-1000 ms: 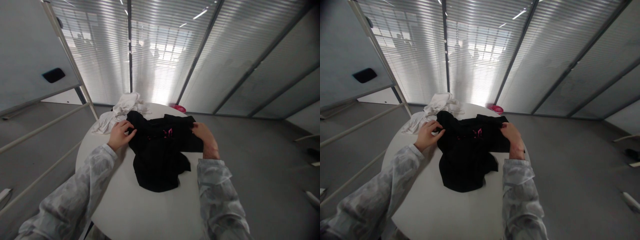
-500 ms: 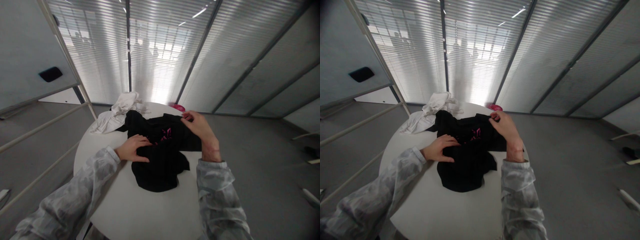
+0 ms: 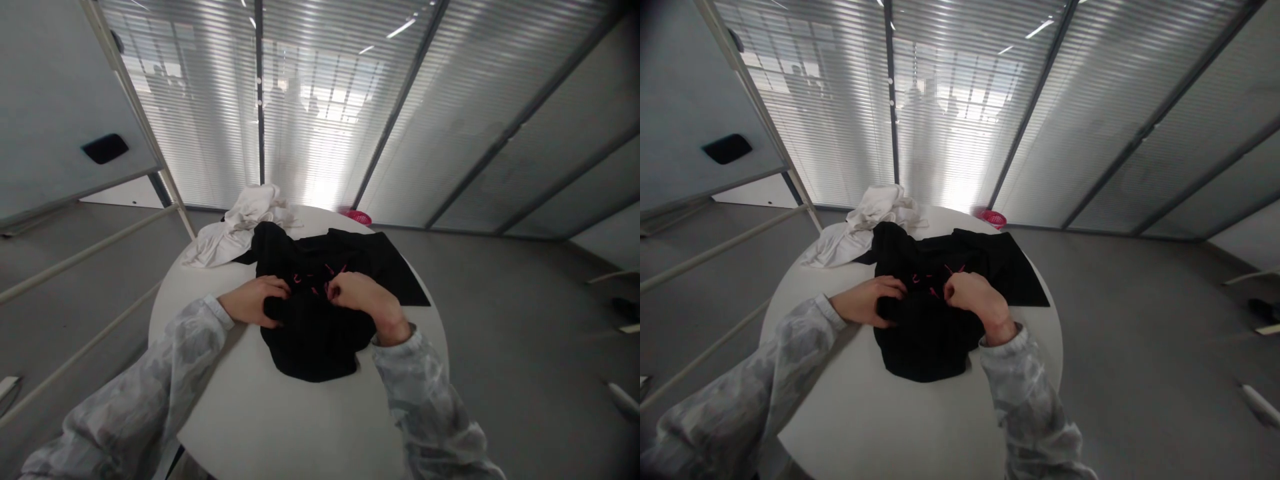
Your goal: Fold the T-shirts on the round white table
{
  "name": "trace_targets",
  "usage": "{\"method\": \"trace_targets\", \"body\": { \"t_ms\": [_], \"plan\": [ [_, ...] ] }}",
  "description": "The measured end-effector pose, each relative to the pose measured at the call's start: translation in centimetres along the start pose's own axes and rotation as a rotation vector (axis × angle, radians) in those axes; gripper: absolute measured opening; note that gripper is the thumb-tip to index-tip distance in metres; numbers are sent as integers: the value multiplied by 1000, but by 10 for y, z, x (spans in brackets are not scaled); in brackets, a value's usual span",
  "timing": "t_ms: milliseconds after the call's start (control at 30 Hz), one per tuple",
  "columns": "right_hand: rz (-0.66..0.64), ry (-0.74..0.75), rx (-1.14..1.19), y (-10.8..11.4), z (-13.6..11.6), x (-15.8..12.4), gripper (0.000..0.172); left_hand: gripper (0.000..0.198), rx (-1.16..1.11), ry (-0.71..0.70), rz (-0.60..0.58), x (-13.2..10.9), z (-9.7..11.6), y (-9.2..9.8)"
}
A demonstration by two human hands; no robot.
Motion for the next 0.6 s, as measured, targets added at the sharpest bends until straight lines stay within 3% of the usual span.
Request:
{"method": "trace_targets", "body": {
  "t_ms": [100, 333, 467, 600],
  "plan": [
    [57, 46, -59, -1, -1, -22, 17, 24, -43, 52, 17, -6, -3, 5],
    [453, 104, 64, 16, 32, -77, 11, 20, -57, 236, 128, -22, -13, 36],
    [710, 58, 135, 26, 49, -98, 10, 3, -79, 191, 153, -23, -9, 36],
    [779, 58, 209, 24, 46, -99, 13, 14, -62, 172, 297, -19, -9, 35]
  ]
}}
Point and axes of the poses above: each hand's wrist, its own x-axis towards the middle knuckle, its own y-axis out of the back of the hand, z = x × y, the point moved 6 cm from there along x, towards the middle knuckle, and after that the axes turned 12 degrees about y, right-handed, at the moved point
